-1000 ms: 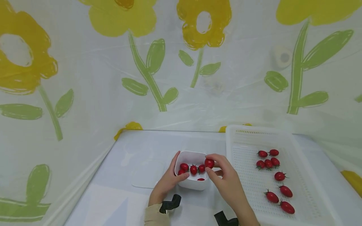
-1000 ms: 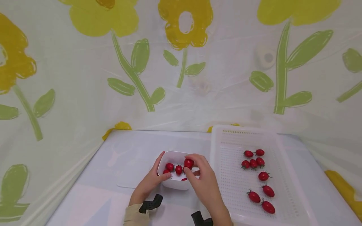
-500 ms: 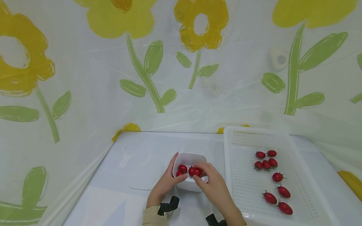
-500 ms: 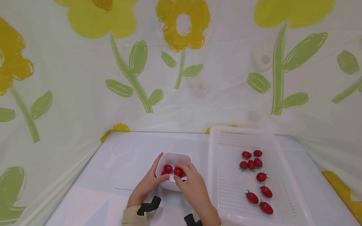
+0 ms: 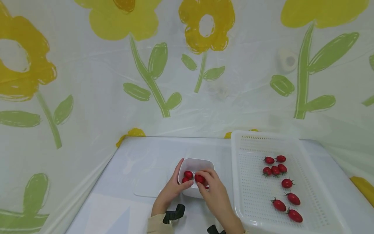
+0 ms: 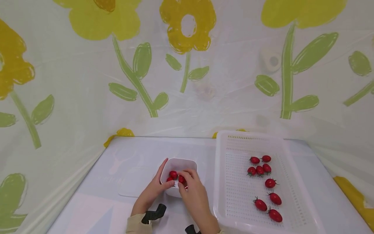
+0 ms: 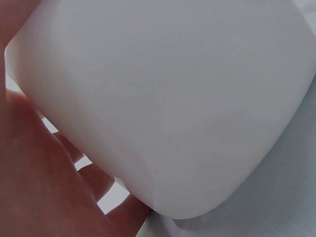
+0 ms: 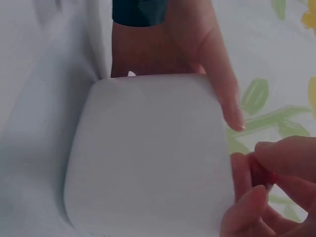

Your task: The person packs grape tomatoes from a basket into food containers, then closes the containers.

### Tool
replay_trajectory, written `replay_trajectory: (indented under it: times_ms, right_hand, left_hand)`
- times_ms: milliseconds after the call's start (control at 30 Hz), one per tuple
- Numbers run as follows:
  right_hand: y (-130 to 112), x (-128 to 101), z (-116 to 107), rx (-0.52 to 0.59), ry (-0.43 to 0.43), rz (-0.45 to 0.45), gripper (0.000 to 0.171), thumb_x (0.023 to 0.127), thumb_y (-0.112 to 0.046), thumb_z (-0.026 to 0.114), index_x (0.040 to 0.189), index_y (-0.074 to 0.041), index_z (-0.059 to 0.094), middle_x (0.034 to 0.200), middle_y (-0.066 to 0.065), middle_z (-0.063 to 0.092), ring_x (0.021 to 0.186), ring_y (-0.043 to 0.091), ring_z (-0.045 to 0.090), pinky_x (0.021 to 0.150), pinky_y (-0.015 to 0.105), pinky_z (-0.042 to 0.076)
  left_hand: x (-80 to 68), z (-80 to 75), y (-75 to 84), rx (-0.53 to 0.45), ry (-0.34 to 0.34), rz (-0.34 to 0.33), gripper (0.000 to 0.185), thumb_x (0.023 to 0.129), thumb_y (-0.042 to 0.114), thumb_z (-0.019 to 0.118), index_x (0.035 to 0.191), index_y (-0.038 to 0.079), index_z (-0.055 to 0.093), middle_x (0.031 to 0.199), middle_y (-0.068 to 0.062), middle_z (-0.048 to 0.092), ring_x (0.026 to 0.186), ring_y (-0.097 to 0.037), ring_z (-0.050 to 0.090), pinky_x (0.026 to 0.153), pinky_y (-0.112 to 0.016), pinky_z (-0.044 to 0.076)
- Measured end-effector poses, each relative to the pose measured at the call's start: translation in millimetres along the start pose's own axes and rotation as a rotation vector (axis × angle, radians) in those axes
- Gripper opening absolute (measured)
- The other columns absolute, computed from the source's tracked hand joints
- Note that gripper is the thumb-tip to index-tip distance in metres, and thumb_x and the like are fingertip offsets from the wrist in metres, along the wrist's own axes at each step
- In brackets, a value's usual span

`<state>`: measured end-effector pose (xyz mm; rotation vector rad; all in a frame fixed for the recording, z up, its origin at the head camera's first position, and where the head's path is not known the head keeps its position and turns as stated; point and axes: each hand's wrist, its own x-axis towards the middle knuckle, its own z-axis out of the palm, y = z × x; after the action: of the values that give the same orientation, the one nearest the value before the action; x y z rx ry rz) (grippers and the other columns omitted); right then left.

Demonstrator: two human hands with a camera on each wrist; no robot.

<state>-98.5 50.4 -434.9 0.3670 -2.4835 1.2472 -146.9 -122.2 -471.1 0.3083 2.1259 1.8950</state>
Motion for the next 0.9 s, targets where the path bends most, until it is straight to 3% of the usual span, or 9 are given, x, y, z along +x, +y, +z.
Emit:
replay_trajectory:
  times_ms: [233,467,700,900]
  right_hand:
    - [6.4,-0.9,7.5,0.005,0.03,0.029,0.03,0.078,-0.01,0.067,0.106,-0.017,0.061,0.11,-0.007,0.048,0.073,0.003,0.05,0.066,0.019,0.048]
    - [12.0,-1.3,10.3,-0.009,0.068,0.044,0.025,0.079,-0.009,0.064,0.103,-0.018,0.062,0.109,-0.007,0.05,0.07,0.003,0.05,0.063,0.019,0.048]
    - [8.1,-1.4,11.1,0.017,0.082,0.095,0.02,0.081,-0.013,0.062,0.1,-0.02,0.063,0.107,-0.01,0.05,0.068,0.002,0.05,0.063,0.018,0.047]
    - [6.0,-2.1,10.7,0.076,0.158,0.056,0.02,0.082,-0.009,0.061,0.097,-0.022,0.064,0.105,-0.013,0.049,0.067,0.002,0.05,0.057,0.018,0.046]
  left_hand:
    - [-7.4,3.0,15.7,0.002,-0.007,0.004,0.085,0.082,0.024,0.063,0.144,0.027,0.005,0.142,-0.007,0.021,0.127,-0.031,0.023,0.097,-0.051,0.03]
    - [-5.8,2.8,11.3,-0.014,-0.023,0.019,0.088,0.08,0.027,0.065,0.144,0.026,0.004,0.142,-0.008,0.022,0.127,-0.03,0.024,0.098,-0.052,0.027]
    - [-7.2,2.7,12.9,0.012,-0.01,-0.01,0.087,0.079,0.032,0.066,0.143,0.03,0.007,0.141,-0.007,0.023,0.126,-0.029,0.025,0.098,-0.055,0.024]
    - [-7.7,2.6,14.2,0.015,-0.006,-0.007,0.087,0.079,0.032,0.066,0.143,0.029,0.007,0.141,-0.007,0.025,0.125,-0.029,0.026,0.098,-0.055,0.024]
